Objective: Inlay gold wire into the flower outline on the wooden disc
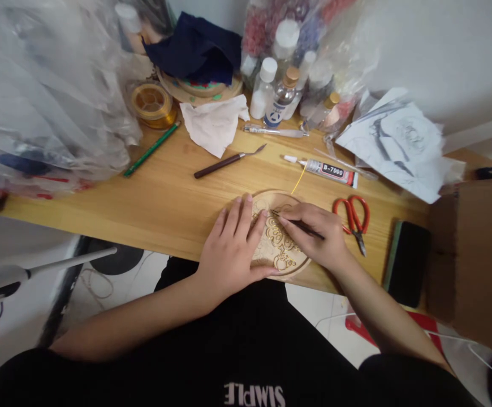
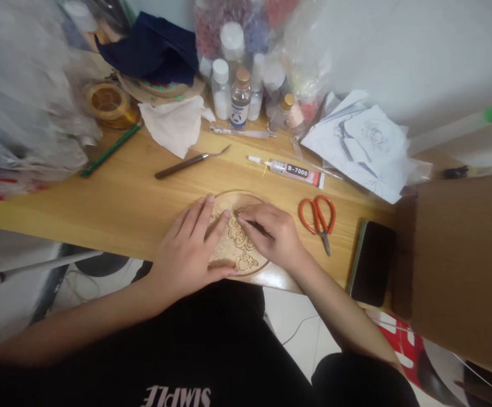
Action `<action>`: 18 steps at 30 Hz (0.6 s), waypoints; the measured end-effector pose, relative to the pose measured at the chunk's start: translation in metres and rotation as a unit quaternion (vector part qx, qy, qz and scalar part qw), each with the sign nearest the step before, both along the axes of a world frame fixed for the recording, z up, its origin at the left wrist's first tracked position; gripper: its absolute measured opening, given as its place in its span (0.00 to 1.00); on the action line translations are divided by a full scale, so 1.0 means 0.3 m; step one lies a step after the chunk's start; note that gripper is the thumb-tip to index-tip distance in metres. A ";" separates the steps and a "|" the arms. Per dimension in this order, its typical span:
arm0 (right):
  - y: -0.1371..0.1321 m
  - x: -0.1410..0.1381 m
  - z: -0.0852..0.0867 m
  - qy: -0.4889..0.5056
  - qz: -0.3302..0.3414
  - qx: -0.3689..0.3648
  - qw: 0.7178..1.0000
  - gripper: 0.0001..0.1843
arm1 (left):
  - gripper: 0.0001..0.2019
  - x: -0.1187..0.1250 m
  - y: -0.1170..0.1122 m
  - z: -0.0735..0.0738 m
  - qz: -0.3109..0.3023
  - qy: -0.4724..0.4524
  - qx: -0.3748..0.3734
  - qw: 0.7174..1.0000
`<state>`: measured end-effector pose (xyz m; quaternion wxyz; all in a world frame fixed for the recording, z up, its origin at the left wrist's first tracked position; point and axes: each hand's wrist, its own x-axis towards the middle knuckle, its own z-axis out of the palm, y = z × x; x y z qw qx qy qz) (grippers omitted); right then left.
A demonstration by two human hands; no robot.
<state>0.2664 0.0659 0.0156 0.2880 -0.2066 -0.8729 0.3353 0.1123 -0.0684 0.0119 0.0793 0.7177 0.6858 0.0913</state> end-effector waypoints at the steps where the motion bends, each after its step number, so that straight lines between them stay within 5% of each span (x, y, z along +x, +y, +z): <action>1: 0.001 0.001 -0.001 0.001 0.000 -0.001 1.000 0.04 | 0.51 -0.001 0.000 -0.001 0.001 0.001 0.003 1.000; 18: 0.026 0.018 -0.022 0.036 -0.049 -0.103 0.993 0.03 | 0.48 -0.007 -0.013 -0.038 0.008 -0.025 0.062 0.998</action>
